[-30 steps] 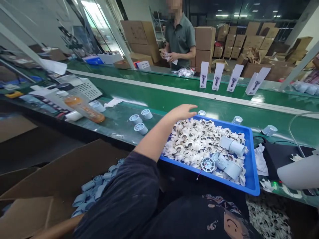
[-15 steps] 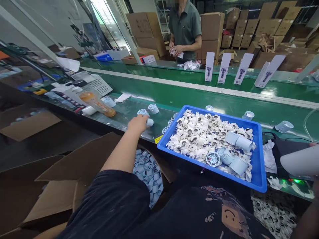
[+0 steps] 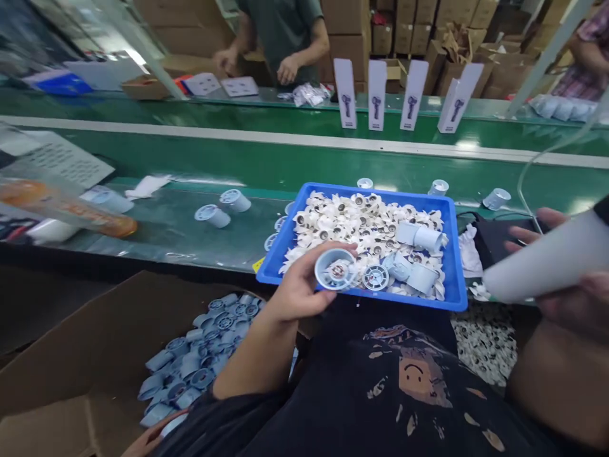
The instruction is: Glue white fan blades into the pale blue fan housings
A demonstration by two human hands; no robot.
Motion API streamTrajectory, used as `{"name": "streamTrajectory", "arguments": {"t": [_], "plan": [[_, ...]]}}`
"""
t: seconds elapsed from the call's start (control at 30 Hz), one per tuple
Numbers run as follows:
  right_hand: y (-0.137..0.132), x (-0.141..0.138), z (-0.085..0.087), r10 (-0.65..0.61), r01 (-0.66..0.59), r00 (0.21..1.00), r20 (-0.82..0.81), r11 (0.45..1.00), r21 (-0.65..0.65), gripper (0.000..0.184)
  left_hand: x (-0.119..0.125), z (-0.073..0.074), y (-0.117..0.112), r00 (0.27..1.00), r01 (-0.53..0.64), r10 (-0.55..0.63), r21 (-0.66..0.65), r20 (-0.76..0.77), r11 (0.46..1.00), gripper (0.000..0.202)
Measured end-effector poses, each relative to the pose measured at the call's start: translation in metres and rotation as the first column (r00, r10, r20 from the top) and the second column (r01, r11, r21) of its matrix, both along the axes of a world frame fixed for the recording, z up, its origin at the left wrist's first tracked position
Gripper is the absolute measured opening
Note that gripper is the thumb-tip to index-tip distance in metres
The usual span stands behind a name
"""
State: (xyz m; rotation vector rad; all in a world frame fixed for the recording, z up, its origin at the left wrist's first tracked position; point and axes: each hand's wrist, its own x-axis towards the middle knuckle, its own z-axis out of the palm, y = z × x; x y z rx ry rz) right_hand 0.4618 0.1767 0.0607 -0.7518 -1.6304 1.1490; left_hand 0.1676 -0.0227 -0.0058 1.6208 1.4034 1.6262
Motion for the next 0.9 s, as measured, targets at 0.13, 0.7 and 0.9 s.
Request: {"name": "streamTrajectory", "arguments": {"t": [0.13, 0.7, 0.9], "plan": [[-0.009, -0.028, 0.011, 0.205, -0.206, 0.969, -0.138, 0.978, 0.001, 0.044, 0.045, 0.006, 0.015, 0.984, 0.109, -0.12, -0.089, -0.129, 0.99, 0.055], [-0.056, -0.066, 0.018, 0.369, -0.377, 0.908, -0.2, 0.926, -0.002, 0.064, 0.095, 0.032, 0.041, 0.899, 0.077, -0.145, -0.176, -0.414, 0.981, 0.033], [-0.055, -0.063, 0.019, 0.34, -0.346, 0.924, -0.175, 0.938, -0.003, 0.066, 0.097, 0.029, 0.044, 0.897, 0.077, -0.131, -0.142, -0.422, 0.987, 0.03]]}}
